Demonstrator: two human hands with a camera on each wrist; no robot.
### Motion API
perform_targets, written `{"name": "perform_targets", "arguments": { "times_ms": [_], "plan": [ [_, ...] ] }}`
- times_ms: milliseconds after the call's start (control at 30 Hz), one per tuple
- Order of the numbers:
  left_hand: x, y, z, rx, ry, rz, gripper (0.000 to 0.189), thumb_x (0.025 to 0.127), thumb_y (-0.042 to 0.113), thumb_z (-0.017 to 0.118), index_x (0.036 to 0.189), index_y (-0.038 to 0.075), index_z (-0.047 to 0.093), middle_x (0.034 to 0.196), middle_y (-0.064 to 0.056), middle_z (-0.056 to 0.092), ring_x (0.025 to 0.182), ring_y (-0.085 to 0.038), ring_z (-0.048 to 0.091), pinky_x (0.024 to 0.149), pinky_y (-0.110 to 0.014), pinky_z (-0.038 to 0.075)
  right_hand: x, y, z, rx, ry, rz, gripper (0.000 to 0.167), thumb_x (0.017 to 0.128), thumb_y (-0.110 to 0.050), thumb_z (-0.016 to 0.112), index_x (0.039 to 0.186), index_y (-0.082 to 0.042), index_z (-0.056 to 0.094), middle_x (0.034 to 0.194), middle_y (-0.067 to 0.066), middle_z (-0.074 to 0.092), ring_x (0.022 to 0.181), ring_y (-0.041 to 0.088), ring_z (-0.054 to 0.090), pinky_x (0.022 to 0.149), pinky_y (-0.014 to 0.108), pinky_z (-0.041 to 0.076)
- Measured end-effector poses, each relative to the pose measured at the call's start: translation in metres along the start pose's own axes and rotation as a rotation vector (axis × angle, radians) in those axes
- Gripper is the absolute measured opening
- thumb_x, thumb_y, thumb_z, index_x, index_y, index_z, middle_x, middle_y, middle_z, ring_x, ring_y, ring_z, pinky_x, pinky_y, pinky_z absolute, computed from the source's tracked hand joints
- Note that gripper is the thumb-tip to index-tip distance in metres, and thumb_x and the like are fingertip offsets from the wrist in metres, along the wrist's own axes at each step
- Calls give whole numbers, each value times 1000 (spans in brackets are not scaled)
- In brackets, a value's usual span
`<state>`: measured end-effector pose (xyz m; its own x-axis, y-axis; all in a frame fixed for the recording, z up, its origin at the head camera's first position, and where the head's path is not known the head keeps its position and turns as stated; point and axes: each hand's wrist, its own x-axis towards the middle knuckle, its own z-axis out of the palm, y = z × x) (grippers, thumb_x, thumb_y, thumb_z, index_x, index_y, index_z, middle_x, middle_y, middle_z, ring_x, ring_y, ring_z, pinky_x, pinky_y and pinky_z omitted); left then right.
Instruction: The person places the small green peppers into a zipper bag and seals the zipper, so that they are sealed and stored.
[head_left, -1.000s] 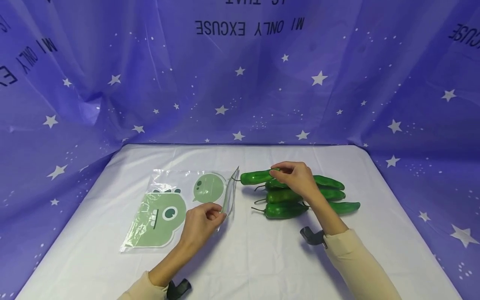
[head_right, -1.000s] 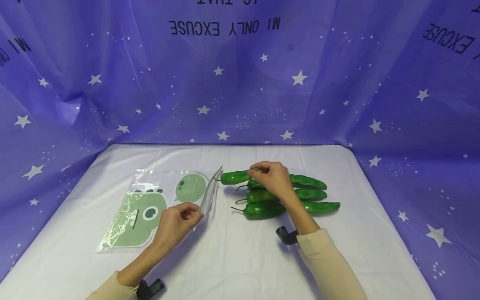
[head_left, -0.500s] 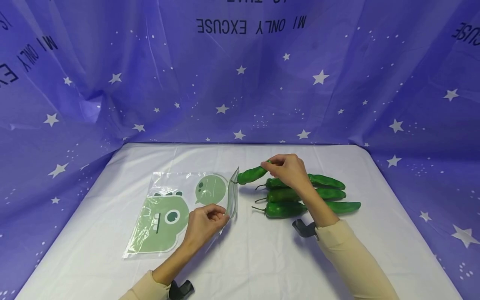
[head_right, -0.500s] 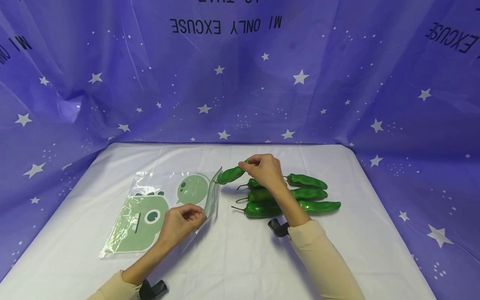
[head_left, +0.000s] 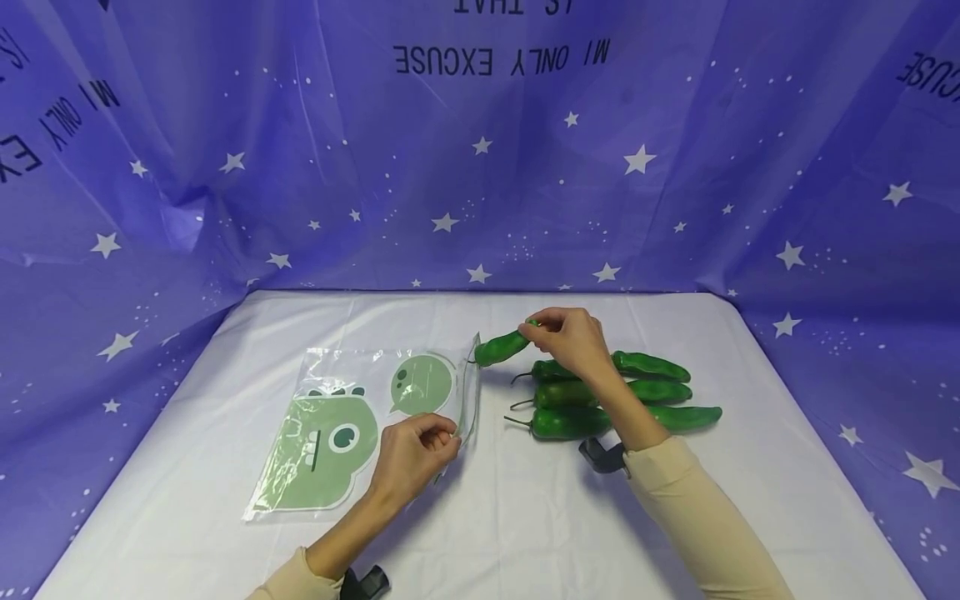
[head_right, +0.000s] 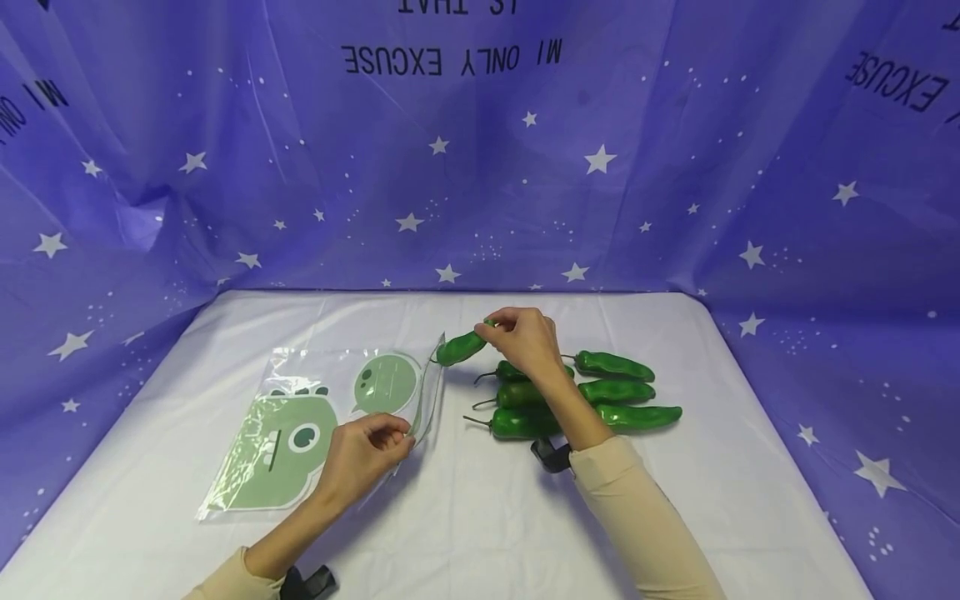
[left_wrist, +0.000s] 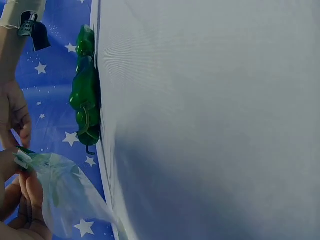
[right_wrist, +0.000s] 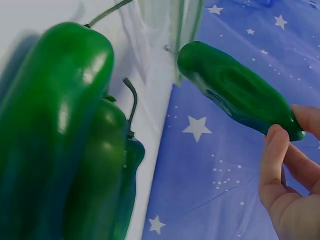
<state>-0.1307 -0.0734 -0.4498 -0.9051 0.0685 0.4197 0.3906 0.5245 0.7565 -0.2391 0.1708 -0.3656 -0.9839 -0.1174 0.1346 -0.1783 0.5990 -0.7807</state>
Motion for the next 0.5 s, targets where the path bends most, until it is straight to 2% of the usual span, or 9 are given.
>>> {"name": "perform_targets", "arguments": {
  "times_ms": [100, 200, 367, 500],
  "plan": [
    [0, 0, 1, 18, 18, 54, 17, 67, -2, 76, 71, 13, 70, 62, 13, 56, 54, 0, 52, 48, -12, 44, 1, 5, 3, 54, -33, 23, 24, 86, -39, 70, 100, -20, 72, 78, -2, 69, 71, 13, 65, 67, 33, 52],
    [-1, -2, 2, 40, 24, 106, 18, 66, -4, 76, 71, 12, 70, 63, 12, 56, 55, 1, 51, 49, -10, 43, 2, 5, 3, 95, -31, 59, 25, 85, -41, 70, 99, -21, 72, 79, -4, 70, 74, 14, 67, 71, 33, 53],
    [-1, -4, 5, 64, -9, 156, 18, 65, -5, 75, 71, 11, 70, 62, 11, 57, 54, 2, 51, 49, -8, 42, 6, -1, 1, 104, 21, 75, 31, 80, -49, 72, 92, -21, 73, 78, -2, 70, 74, 18, 68, 66, 35, 53],
    [1, -4, 6, 63, -16, 177, 18, 64, -6, 75, 71, 10, 70, 62, 9, 58, 54, 0, 53, 49, -8, 42, 8, -6, 2, 98, 27, 79, 34, 79, -51, 72, 89, -19, 74, 75, -1, 70, 70, 16, 67, 62, 34, 53]
  ]
}}
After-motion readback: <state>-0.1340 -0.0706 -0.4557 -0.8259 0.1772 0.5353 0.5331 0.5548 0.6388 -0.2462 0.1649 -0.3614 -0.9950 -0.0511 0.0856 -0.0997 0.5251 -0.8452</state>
